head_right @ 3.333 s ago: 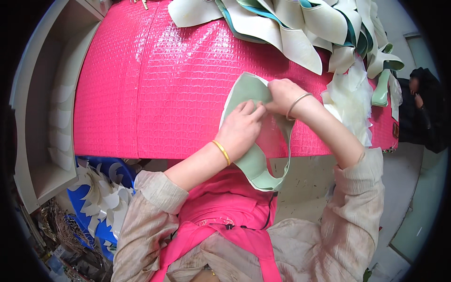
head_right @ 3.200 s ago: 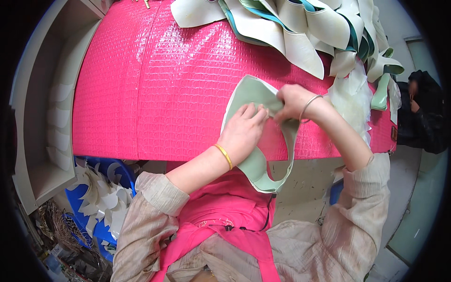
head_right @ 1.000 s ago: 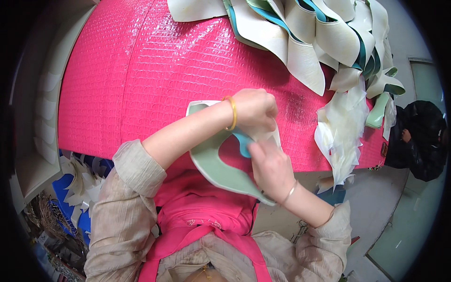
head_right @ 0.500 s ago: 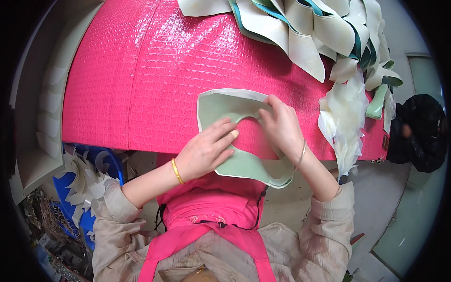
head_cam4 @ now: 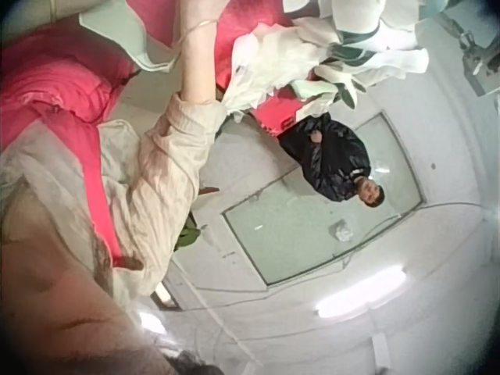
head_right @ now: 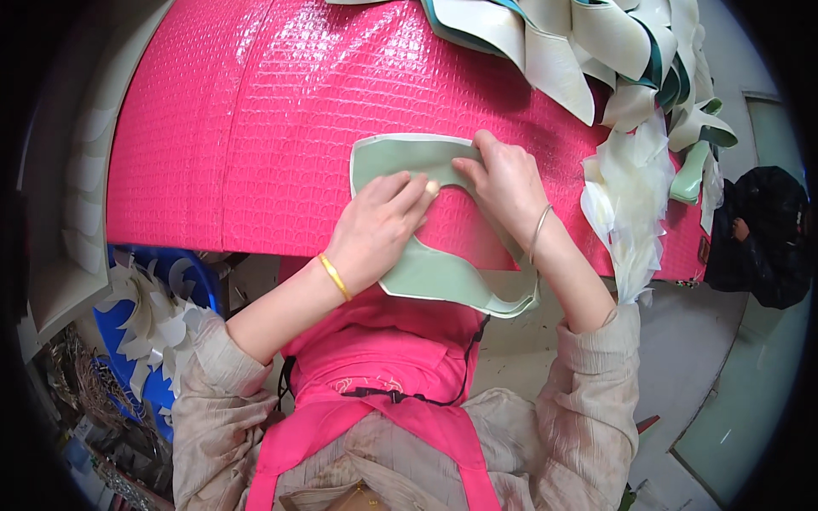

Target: The person assembles shoe components by hand on a pink workbench. They pick up white and teal shoe parts, insert white insoles, and press the pieces together to form a finished shoe unit. The person handles the items one at a time, occasionally placing finished units into a white bin.

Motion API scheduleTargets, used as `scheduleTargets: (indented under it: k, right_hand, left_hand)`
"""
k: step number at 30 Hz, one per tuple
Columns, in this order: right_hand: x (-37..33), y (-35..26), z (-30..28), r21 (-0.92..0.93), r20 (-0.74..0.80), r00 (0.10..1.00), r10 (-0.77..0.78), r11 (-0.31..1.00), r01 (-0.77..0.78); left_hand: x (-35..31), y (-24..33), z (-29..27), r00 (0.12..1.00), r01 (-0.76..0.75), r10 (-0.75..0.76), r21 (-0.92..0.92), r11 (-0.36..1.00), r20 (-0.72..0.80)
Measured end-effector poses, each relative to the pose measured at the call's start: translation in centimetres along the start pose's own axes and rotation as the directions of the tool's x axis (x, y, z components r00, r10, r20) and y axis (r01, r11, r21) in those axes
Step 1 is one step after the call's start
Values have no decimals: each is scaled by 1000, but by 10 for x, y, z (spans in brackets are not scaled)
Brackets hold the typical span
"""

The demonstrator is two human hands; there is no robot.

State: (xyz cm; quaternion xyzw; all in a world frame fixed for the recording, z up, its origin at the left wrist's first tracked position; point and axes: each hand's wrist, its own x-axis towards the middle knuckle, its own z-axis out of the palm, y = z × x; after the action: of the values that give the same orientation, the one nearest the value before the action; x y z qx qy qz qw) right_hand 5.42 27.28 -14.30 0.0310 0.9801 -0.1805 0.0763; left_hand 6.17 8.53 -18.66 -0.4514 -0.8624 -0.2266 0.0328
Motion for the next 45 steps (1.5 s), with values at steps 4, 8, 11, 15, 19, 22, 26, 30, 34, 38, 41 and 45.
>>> scheduleTargets:
  k: [4, 8, 11, 15, 19, 22, 26, 30, 34, 38, 41, 45]
  right_hand:
    - [5, 2, 2, -7, 18, 1000, 6, 1000, -6]
    - [6, 5, 2, 34, 21, 999, -46, 998, 45]
    - [6, 4, -1, 69, 20, 999, -32, 997, 31]
    - [-1, 1, -7, 57, 30, 998, -51, 997, 49]
    - [1, -4, -11, -12, 81, 995, -54, 998, 56]
    - [1, -15, -25, 30, 220, 975, -6, 1000, -1]
    - [2, 2, -17, 33, 132, 988, -79, 997, 75]
    - [6, 11, -20, 127, 151, 988, 36, 990, -56]
    - [5, 30, -7, 187, 126, 989, 74, 977, -97]
    - [0, 32, -5, 217, 100, 995, 3, 976, -25]
    - [-5, 22, -12, 231, 118, 991, -58, 972, 29]
    - [-4, 25, -11, 173, 142, 983, -118, 981, 93]
  left_hand:
    - [15, 11, -5, 998, 38, -40, 43, 998, 53]
    - [13, 6, 12, 992, -20, 30, 74, 997, -125]
    - [15, 7, 14, 994, -8, 15, 67, 998, -108]
    - [21, 15, 7, 997, -63, 53, 225, 972, 53]
    - [16, 6, 20, 987, -51, 54, 22, 998, -153]
    - [18, 5, 17, 995, -42, 43, 9, 999, -93]
    - [18, 4, 19, 991, -27, 24, -27, 999, -130]
    - [15, 1, 21, 984, -12, 5, -35, 999, -178]
    - [18, 5, 15, 994, 8, -11, -31, 999, -108]
    - [26, 11, 9, 1000, -25, 25, 104, 994, 3]
    - [25, 5, 14, 995, -51, 55, 55, 997, -82]
    - [25, -3, 16, 990, -79, 75, -30, 996, -118]
